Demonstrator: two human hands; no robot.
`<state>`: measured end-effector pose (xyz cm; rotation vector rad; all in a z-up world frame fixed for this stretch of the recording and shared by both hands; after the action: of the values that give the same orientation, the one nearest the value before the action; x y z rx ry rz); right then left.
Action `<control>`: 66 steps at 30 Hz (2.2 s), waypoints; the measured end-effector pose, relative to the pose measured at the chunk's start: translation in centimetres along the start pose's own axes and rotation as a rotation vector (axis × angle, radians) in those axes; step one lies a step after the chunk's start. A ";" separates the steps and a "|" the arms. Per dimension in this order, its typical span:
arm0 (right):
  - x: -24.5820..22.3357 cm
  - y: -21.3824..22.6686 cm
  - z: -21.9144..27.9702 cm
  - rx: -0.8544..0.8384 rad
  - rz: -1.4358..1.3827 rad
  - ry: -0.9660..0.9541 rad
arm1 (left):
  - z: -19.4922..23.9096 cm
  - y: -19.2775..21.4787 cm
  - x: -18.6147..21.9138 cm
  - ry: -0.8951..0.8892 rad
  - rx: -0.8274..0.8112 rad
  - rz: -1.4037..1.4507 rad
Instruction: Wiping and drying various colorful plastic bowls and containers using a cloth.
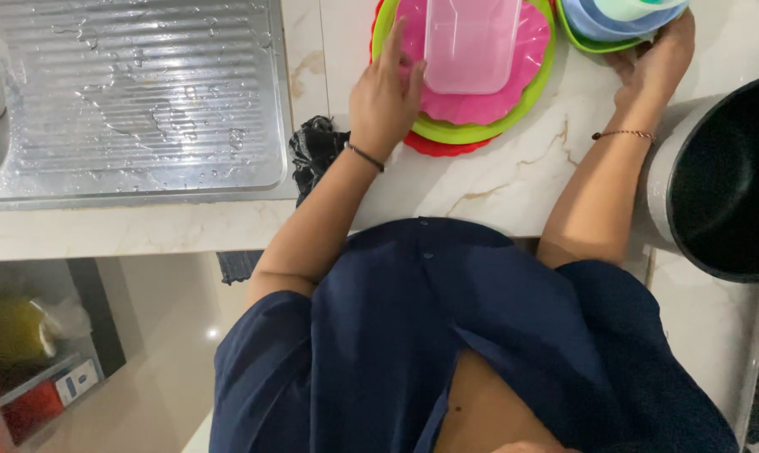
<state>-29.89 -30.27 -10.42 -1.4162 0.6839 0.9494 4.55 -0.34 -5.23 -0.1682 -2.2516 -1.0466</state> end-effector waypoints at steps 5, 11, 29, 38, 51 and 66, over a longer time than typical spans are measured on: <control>-1.4 -0.4 0.7 0.103 0.446 0.141 | -4.3 -5.3 -1.6 0.093 -0.196 -0.162; 3.7 12.4 -8.8 -0.135 0.690 0.603 | -5.2 -6.8 -1.8 0.178 -0.312 -0.121; -5.6 -2.6 2.4 -0.066 0.533 0.293 | -1.4 2.1 -7.3 0.373 -0.277 0.575; -5.9 -13.5 9.7 -0.311 0.408 0.219 | 0.6 6.6 -7.4 0.421 -0.266 0.613; 1.6 -15.6 11.9 -0.307 0.624 -0.015 | 3.1 8.7 -9.4 0.462 -0.222 0.676; 2.6 -15.5 10.5 -0.407 0.874 0.159 | 1.9 11.2 -5.0 0.424 -0.283 0.844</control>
<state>-16.81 -18.22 -4.13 -1.5664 1.3391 1.7369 11.64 9.32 -1.96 -0.8450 -1.4072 -0.8097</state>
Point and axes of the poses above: each hand's wrist, its own z-axis away from the middle knuckle, its own y-axis out of the back of the hand, x = y × z, the point moved 3 cm from there along -z, towards the middle knuckle, and after that the axes turned 10 degrees about -z, right-handed, at the moved point
